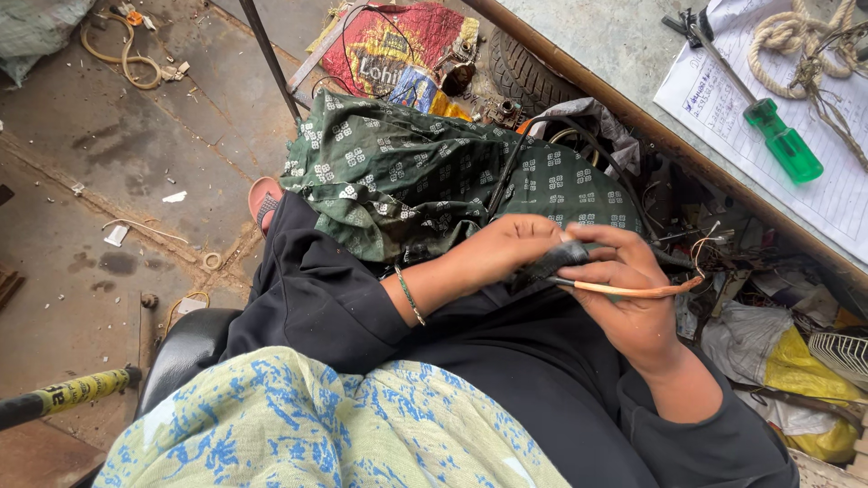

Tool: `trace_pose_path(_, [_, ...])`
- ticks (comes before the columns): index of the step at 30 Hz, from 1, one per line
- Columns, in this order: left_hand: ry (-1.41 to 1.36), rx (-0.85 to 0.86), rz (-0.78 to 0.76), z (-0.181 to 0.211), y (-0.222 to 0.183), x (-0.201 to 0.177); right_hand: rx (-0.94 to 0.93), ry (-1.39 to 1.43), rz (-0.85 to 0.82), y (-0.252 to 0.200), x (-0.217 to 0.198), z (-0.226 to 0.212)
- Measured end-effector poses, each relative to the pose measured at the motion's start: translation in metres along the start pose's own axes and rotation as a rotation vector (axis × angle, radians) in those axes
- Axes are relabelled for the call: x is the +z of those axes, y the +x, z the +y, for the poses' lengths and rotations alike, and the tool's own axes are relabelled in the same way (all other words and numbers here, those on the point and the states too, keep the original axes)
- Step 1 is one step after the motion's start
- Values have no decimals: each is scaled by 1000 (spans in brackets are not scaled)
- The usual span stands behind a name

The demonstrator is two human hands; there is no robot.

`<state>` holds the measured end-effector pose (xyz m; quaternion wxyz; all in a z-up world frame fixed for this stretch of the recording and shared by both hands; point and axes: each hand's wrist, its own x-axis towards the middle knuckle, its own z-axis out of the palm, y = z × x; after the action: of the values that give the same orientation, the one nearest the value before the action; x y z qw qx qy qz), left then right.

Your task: The person works on a component with wires, using a thin stick-like tool to apply material and their hands to wrap tape around connections.

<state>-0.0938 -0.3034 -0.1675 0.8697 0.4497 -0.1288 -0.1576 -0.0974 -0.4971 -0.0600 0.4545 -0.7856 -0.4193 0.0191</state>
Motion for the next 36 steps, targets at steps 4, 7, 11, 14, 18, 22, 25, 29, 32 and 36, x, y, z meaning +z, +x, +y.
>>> trace_pose_path(4, [144,61,16,41,-14,8,-18,-143,112,4,-3,-3])
trace_pose_path(7, [478,202,7,62,-30,20,-37,-270,128,9,-9,-2])
trace_pose_path(11, [473,235,72,58,-29,18,-67,-239,61,11,-9,-5])
trace_pose_path(14, [119,93,94,52,-19,8,-75,-244,45,10,-8,-6])
trace_pose_path(18, [622,143,352,70,-23,8,-43,-185,33,7,-8,-4])
trace_pose_path(22, [1286,845,526,99,-40,23,24,-149,40,6,-12,-2])
trace_pose_path(25, [1081,762,75,99,-40,34,87,-84,63,1,-11,1])
trace_pose_path(29, [947,528,41,79,-36,39,129,-28,107,-3,-10,7])
trace_pose_path(32, [853,532,137,72,-35,33,190,5,84,-11,-16,5])
trace_pose_path(36, [922,637,149,70,-36,35,259,78,0,-24,-20,-7])
